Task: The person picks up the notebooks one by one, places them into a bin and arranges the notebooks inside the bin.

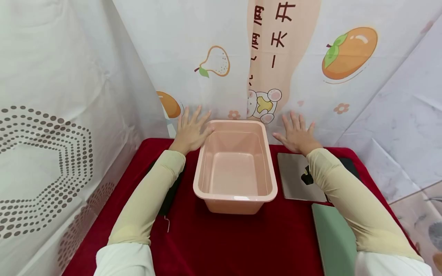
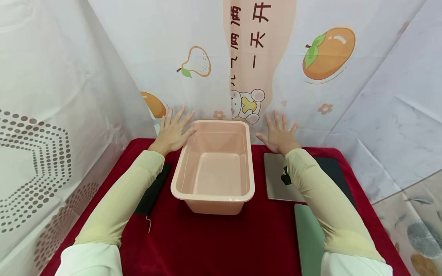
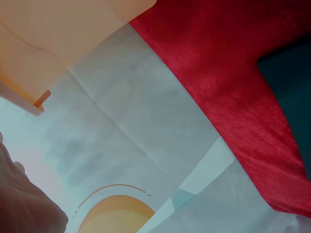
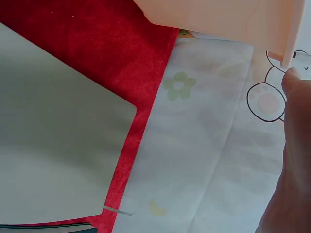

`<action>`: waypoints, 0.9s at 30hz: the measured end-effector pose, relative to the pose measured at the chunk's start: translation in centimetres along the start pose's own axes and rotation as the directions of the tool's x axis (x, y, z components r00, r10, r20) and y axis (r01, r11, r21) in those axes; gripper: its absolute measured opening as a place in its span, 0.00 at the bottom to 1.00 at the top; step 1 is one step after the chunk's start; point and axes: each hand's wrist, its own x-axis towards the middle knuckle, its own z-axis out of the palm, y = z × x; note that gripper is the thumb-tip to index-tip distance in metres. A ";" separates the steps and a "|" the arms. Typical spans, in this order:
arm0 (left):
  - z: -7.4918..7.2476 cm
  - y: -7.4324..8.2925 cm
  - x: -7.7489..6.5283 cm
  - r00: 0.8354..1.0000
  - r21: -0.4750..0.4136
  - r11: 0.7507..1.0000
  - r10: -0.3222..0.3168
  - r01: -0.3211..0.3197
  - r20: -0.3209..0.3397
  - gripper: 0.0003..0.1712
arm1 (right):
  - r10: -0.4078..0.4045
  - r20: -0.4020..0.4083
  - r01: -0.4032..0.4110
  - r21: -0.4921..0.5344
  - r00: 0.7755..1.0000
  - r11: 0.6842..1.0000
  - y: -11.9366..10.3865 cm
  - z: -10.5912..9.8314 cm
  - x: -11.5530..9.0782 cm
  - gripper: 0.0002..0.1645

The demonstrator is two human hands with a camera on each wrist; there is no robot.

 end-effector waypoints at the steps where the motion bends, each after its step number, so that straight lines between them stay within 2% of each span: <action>1: 0.0 -0.1 -0.2 1.000 -0.007 1.000 0.002 -0.002 -0.002 0.46 | 0.000 0.003 0.000 -0.003 1.000 1.000 0.0 0.1 -0.1 0.56; 9: -0.1 -0.2 -1.0 1.000 -0.009 1.000 0.014 -0.014 -0.009 0.43 | -0.002 -0.006 0.002 0.011 1.000 1.000 0.4 0.7 -1.1 0.54; 17: 0.6 -0.6 -1.4 1.000 -0.011 1.000 0.009 -0.009 -0.004 0.40 | 0.008 -0.005 -0.008 0.026 1.000 1.000 1.4 1.6 -1.9 0.54; 21: 1.0 -0.9 -1.6 1.000 -0.022 1.000 0.011 -0.010 0.018 0.36 | 0.015 -0.005 -0.015 0.027 1.000 1.000 1.9 2.1 -2.1 0.54; 27: 1.5 -1.2 -1.9 0.999 -0.021 0.999 0.031 -0.031 0.040 0.35 | 0.010 -0.011 -0.009 0.046 1.000 0.999 2.6 2.9 -2.7 0.57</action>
